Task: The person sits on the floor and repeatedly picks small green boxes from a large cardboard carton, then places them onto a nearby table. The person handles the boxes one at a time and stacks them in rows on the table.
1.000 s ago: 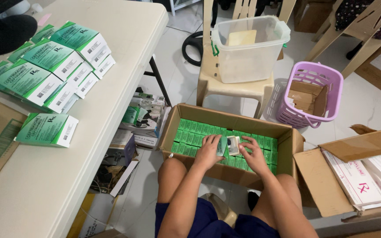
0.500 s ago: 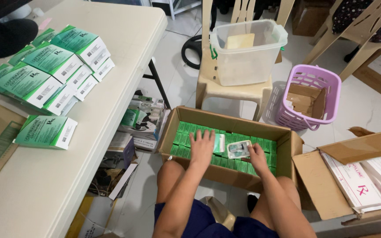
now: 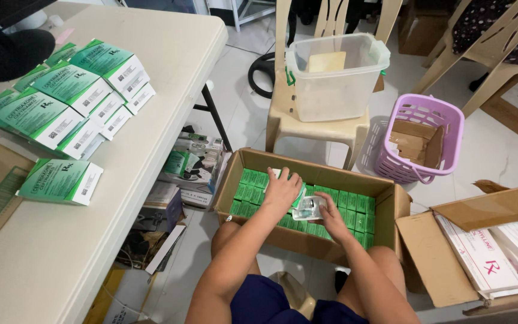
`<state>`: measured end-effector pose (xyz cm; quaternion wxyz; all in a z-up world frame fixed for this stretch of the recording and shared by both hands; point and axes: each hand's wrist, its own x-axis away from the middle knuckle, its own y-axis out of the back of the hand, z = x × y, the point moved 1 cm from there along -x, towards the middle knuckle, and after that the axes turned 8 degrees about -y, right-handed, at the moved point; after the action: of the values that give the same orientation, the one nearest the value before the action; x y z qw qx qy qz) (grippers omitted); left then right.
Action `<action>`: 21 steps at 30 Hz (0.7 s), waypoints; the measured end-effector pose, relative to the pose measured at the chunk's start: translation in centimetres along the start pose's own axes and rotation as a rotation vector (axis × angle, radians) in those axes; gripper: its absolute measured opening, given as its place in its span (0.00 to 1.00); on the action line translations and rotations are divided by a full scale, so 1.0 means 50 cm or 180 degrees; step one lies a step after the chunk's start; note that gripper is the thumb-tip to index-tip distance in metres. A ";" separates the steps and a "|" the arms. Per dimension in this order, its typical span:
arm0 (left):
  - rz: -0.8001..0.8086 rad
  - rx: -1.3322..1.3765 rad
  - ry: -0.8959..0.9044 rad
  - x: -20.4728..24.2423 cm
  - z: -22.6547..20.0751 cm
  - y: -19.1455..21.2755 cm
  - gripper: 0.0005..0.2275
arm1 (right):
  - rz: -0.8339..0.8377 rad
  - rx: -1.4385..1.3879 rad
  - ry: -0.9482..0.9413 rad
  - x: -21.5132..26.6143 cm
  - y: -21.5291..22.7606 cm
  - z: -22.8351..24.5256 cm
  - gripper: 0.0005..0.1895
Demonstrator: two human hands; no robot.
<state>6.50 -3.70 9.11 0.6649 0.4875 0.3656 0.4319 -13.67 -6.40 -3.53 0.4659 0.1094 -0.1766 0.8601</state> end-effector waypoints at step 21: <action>-0.0307 0.0529 -0.0166 0.000 -0.041 0.036 0.22 | -0.0304 -0.0110 -0.0049 -0.031 0.024 -0.041 0.17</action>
<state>4.23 -2.75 10.29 0.6515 0.5339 0.4057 0.3547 -13.86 -7.35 -6.20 0.5069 0.1163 -0.1895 0.8328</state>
